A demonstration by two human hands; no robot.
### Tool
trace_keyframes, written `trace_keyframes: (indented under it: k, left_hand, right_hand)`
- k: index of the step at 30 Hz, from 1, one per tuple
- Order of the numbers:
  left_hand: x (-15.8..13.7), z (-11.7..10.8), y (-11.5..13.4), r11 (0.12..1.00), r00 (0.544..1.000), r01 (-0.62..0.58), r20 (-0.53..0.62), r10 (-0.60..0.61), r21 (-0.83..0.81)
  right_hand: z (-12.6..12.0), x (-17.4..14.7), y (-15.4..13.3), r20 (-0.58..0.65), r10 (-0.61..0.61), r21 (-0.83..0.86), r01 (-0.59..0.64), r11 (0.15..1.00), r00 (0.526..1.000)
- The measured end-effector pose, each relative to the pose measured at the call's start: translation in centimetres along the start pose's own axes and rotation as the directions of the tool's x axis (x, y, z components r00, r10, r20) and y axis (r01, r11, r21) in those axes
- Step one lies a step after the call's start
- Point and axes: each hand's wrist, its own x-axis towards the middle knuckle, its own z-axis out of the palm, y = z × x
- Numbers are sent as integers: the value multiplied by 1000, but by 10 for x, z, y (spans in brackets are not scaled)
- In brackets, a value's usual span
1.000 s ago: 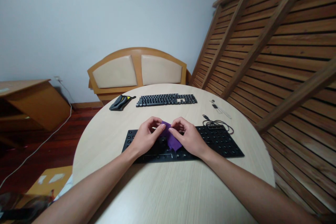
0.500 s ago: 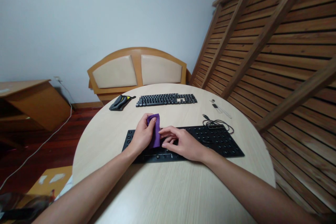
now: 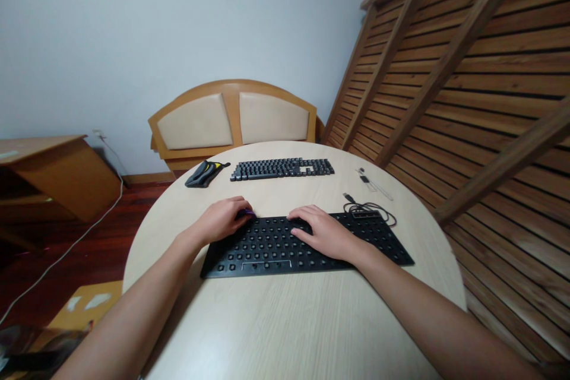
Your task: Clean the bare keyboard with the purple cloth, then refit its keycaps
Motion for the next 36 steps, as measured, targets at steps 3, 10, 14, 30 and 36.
trace_keyframes:
  k: [3,10,14,30,36]
  left_hand:
    - [-4,-4,-3,998,998,-59,34,58,28]
    - [1,-9,-8,974,982,-186,34,183,129]
    - [2,-7,-7,984,986,-166,1,167,58]
    - [4,2,-14,977,993,-107,27,114,-185]
    - [8,11,-17,973,999,-34,-7,34,-230]
  right_hand:
    - [3,-1,2,24,2,0,-2,1000,1000]
    - [3,-1,3,38,16,7,-16,1000,999]
    - [3,-1,3,38,14,18,-15,1000,999]
    - [4,-1,4,41,20,16,-21,1000,999]
    - [4,-1,3,40,19,12,-19,1000,999]
